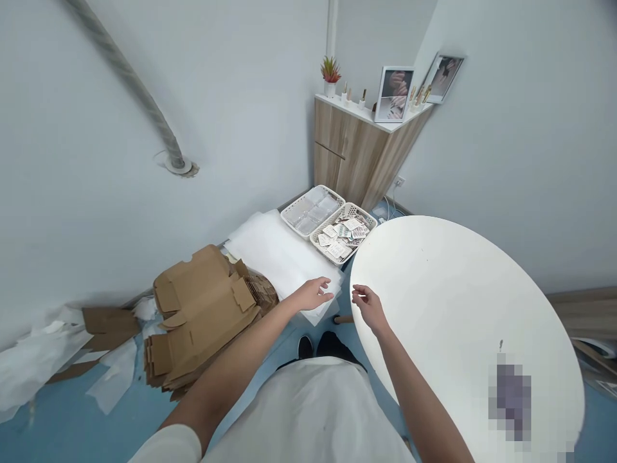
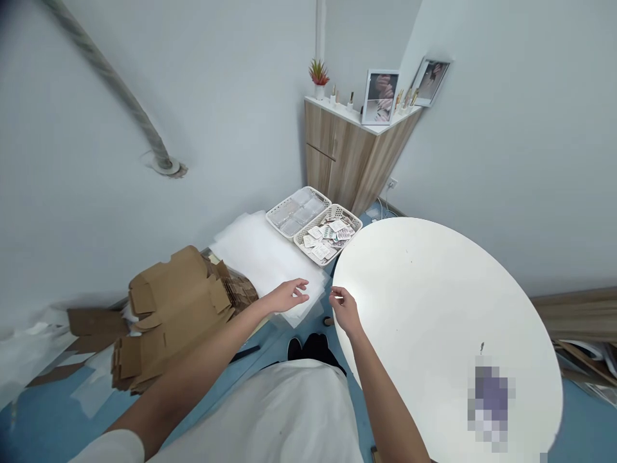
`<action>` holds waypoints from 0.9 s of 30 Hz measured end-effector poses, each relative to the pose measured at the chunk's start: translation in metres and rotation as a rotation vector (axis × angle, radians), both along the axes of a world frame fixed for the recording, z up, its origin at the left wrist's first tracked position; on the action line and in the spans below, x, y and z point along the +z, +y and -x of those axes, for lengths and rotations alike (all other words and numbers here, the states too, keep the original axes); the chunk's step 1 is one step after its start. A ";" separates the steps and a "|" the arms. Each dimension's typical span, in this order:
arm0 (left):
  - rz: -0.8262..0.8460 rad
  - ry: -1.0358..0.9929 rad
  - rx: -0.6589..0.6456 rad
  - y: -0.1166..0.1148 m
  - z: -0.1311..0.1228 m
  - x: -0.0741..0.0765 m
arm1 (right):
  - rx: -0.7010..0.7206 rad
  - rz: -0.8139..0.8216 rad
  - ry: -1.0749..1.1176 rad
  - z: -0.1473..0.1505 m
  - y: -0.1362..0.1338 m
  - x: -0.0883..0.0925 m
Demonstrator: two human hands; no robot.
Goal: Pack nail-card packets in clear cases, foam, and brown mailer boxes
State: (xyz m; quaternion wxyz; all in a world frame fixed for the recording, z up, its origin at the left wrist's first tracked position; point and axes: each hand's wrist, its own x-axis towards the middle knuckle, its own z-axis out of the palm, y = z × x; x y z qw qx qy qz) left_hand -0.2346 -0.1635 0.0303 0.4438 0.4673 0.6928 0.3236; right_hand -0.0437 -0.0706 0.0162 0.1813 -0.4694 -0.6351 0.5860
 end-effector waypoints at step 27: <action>0.136 -0.062 0.145 0.235 0.031 -0.096 | 0.087 -0.643 -0.657 0.114 0.218 -0.068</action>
